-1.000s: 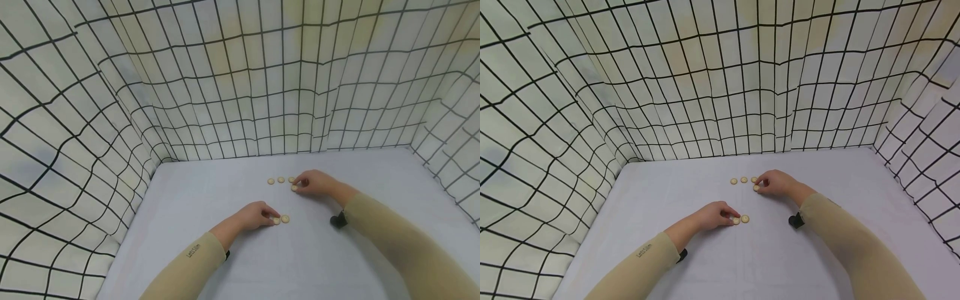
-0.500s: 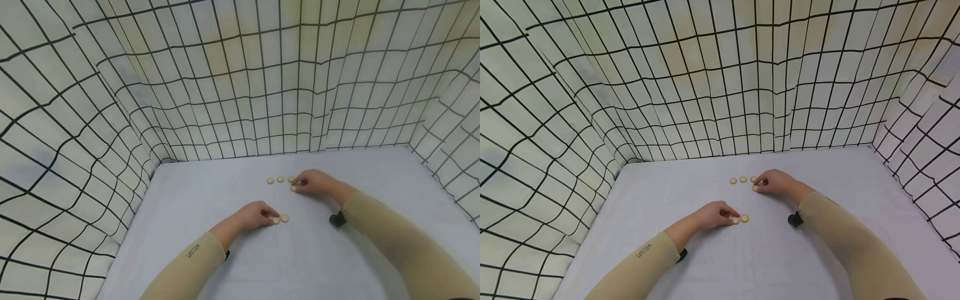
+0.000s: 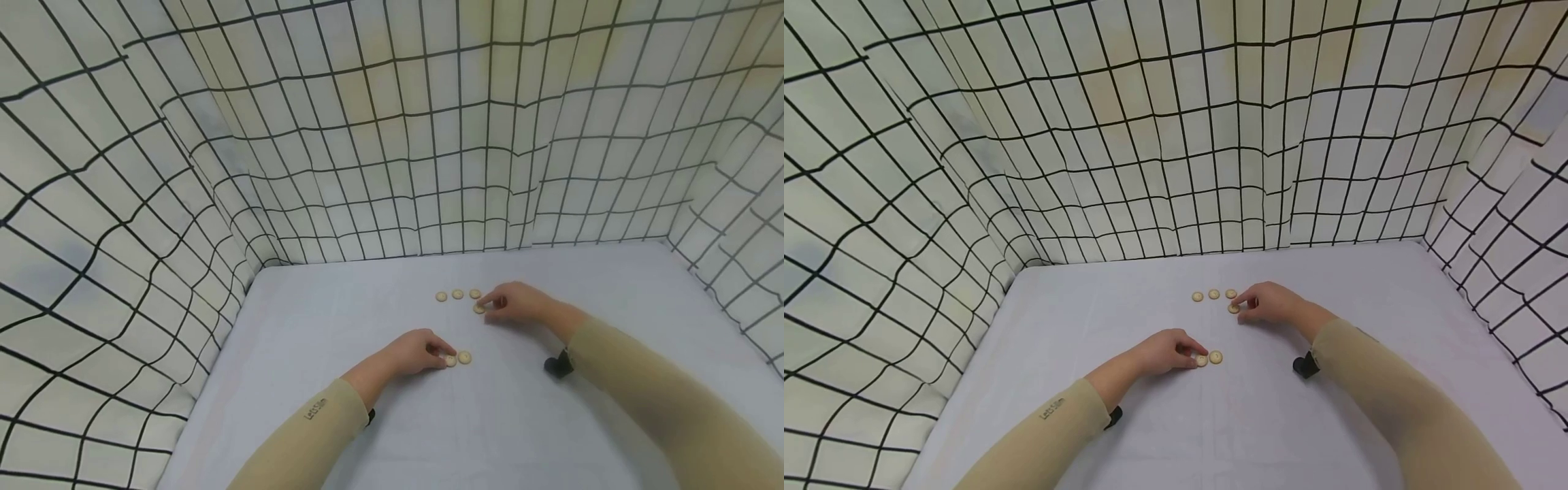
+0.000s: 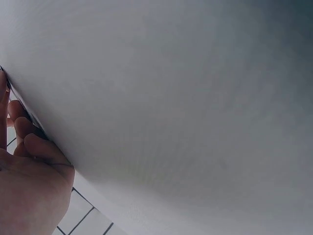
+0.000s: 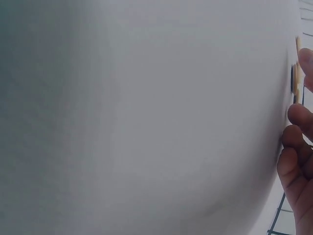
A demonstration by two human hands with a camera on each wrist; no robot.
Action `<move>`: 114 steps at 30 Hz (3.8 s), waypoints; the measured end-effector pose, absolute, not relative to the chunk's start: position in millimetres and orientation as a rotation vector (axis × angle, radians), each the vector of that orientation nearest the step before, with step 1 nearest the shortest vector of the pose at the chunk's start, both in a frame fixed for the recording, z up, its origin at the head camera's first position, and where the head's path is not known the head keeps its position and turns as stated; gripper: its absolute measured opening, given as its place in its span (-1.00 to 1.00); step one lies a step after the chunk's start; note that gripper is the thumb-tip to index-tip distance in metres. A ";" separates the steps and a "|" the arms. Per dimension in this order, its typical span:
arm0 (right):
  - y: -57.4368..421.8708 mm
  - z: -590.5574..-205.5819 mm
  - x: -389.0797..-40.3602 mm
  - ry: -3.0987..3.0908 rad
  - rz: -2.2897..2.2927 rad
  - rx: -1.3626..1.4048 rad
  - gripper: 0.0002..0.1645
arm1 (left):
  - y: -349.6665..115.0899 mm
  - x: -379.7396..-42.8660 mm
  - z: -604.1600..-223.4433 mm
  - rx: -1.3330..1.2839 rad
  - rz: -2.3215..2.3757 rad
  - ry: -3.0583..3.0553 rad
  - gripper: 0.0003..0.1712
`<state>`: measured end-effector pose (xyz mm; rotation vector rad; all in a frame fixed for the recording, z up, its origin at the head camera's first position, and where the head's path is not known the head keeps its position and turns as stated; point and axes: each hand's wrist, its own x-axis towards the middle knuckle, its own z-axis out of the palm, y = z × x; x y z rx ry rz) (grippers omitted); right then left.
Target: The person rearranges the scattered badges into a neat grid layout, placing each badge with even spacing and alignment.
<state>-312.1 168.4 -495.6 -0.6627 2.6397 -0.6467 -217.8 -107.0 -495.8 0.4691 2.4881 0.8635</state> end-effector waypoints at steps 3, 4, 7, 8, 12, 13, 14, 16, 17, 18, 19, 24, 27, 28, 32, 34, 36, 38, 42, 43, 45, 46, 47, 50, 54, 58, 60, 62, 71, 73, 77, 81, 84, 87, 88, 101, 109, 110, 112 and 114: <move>166.0 -494.4 -305.4 2.612 -0.647 -0.699 -0.53 | -106.9 -217.3 -494.5 0.476 0.872 2.488 -0.78; 164.2 -493.9 -302.9 2.604 -0.641 -0.723 -0.53 | -106.9 -217.2 -494.2 0.476 0.873 2.488 -0.77; 158.6 -492.4 -294.2 2.574 -0.626 -0.820 -0.52 | -107.2 -217.6 -494.4 0.478 0.876 2.490 -0.77; 156.8 -492.3 -291.0 2.566 -0.620 -0.849 -0.52 | -107.1 -217.9 -494.7 0.480 0.877 2.490 -0.77; 150.3 -491.1 -277.2 2.536 -0.601 -0.938 -0.54 | -106.4 -219.0 -495.7 0.488 0.871 2.489 -0.75; 148.6 -490.8 -274.4 2.528 -0.600 -0.948 -0.54 | -106.6 -219.2 -495.6 0.487 0.870 2.490 -0.74; 147.2 -490.4 -271.6 2.521 -0.601 -0.953 -0.54 | -106.7 -219.4 -495.3 0.489 0.870 2.492 -0.74; 144.7 -489.3 -267.0 2.509 -0.603 -0.964 -0.54 | -107.2 -219.9 -494.8 0.493 0.866 2.498 -0.74; 143.7 -488.9 -265.2 2.504 -0.609 -0.973 -0.55 | -107.3 -219.9 -494.3 0.497 0.868 2.501 -0.75; 142.9 -488.8 -263.7 2.498 -0.614 -0.979 -0.55 | -107.3 -219.9 -493.8 0.498 0.870 2.503 -0.75; 142.2 -488.9 -262.5 2.492 -0.620 -0.988 -0.56 | -107.4 -220.0 -493.5 0.501 0.871 2.504 -0.76; 139.4 -491.3 -258.6 2.483 -0.596 -1.049 -0.59 | -107.5 -220.5 -493.3 0.516 0.867 2.503 -0.78; 137.7 -492.6 -257.4 2.489 -0.564 -1.077 -0.60 | -107.1 -220.7 -493.7 0.518 0.866 2.500 -0.79; 137.1 -492.8 -257.3 2.491 -0.558 -1.080 -0.60 | -106.9 -220.8 -494.1 0.517 0.865 2.499 -0.79; 136.3 -493.6 -256.7 2.505 -0.531 -1.069 -0.61 | -105.5 -220.8 -494.8 0.516 0.866 2.498 -0.80; 136.3 -493.9 -256.4 2.505 -0.529 -1.069 -0.61 | -104.8 -220.5 -494.4 0.512 0.871 2.496 -0.80; 136.0 -494.5 -256.1 2.505 -0.527 -1.075 -0.62 | -104.4 -220.3 -494.2 0.510 0.876 2.494 -0.80; 135.7 -494.9 -256.2 2.504 -0.524 -1.087 -0.62 | -104.3 -220.3 -494.4 0.509 0.878 2.492 -0.80; 133.7 -493.9 -256.1 2.505 -0.508 -1.100 -0.64 | -104.6 -220.8 -495.0 0.514 0.878 2.495 -0.80; 133.2 -493.7 -256.1 2.507 -0.499 -1.103 -0.64 | -104.7 -220.8 -494.9 0.517 0.878 2.496 -0.79; 131.9 -492.5 -255.4 2.511 -0.484 -1.104 -0.65 | -104.6 -220.8 -494.4 0.517 0.878 2.496 -0.80; 131.5 -492.4 -255.1 2.516 -0.476 -1.109 -0.65 | -104.6 -220.7 -494.2 0.517 0.878 2.496 -0.80; 131.0 -492.5 -254.8 2.520 -0.466 -1.113 -0.66 | -104.4 -220.6 -493.9 0.517 0.879 2.496 -0.80; 130.3 -493.0 -254.4 2.528 -0.441 -1.126 -0.67 | -104.1 -220.5 -493.1 0.509 0.878 2.494 -0.80; 130.6 -494.1 -255.7 2.520 -0.435 -1.159 -0.68 | -104.1 -220.4 -492.2 0.499 0.877 2.492 -0.80; 131.4 -494.7 -256.7 2.506 -0.450 -1.181 -0.69 | -104.3 -221.2 -492.6 0.506 0.880 2.489 -0.80; 131.9 -495.0 -257.0 2.503 -0.462 -1.190 -0.70 | -104.6 -221.3 -492.9 0.508 0.884 2.487 -0.80; 132.6 -495.4 -257.0 2.500 -0.481 -1.194 -0.70 | -105.1 -221.1 -492.8 0.501 0.887 2.485 -0.80; 136.4 -497.0 -258.9 2.520 -0.566 -1.147 -0.71 | -106.3 -220.5 -491.9 0.483 0.904 2.470 -0.79; 137.4 -497.5 -261.0 2.542 -0.569 -1.117 -0.72 | -106.2 -220.5 -492.3 0.484 0.903 2.470 -0.79; 138.0 -496.2 -267.2 2.596 -0.564 -1.057 -0.71 | -106.2 -220.7 -493.2 0.488 0.894 2.474 -0.79; 136.0 -494.3 -276.9 2.641 -0.563 -1.026 -0.72 | -106.6 -220.9 -493.4 0.481 0.894 2.476 -0.79; 134.6 -493.4 -286.2 2.671 -0.561 -0.972 -0.72 | -106.8 -221.0 -493.6 0.475 0.897 2.475 -0.79; 133.8 -493.6 -295.5 2.700 -0.550 -0.907 -0.70 | -106.9 -221.2 -494.2 0.470 0.905 2.467 -0.79; 133.6 -493.9 -298.3 2.713 -0.538 -0.891 -0.69 | -107.0 -221.3 -494.6 0.469 0.905 2.464 -0.79; 132.3 -495.1 -316.2 2.727 -0.502 -0.791 -0.66 | -106.0 -222.1 -494.3 0.488 0.889 2.475 -0.78; 128.1 -490.8 -314.6 2.728 -0.472 -0.802 -0.67 | -106.1 -222.5 -494.5 0.482 0.877 2.478 -0.79; 127.6 -490.8 -314.5 2.728 -0.468 -0.794 -0.66 | -106.0 -222.4 -494.4 0.481 0.879 2.477 -0.79; 127.4 -491.2 -314.7 2.721 -0.464 -0.793 -0.64 | -105.9 -222.2 -494.2 0.479 0.883 2.475 -0.80; 127.6 -492.1 -315.3 2.718 -0.465 -0.797 -0.62 | -105.7 -221.9 -494.0 0.478 0.887 2.473 -0.80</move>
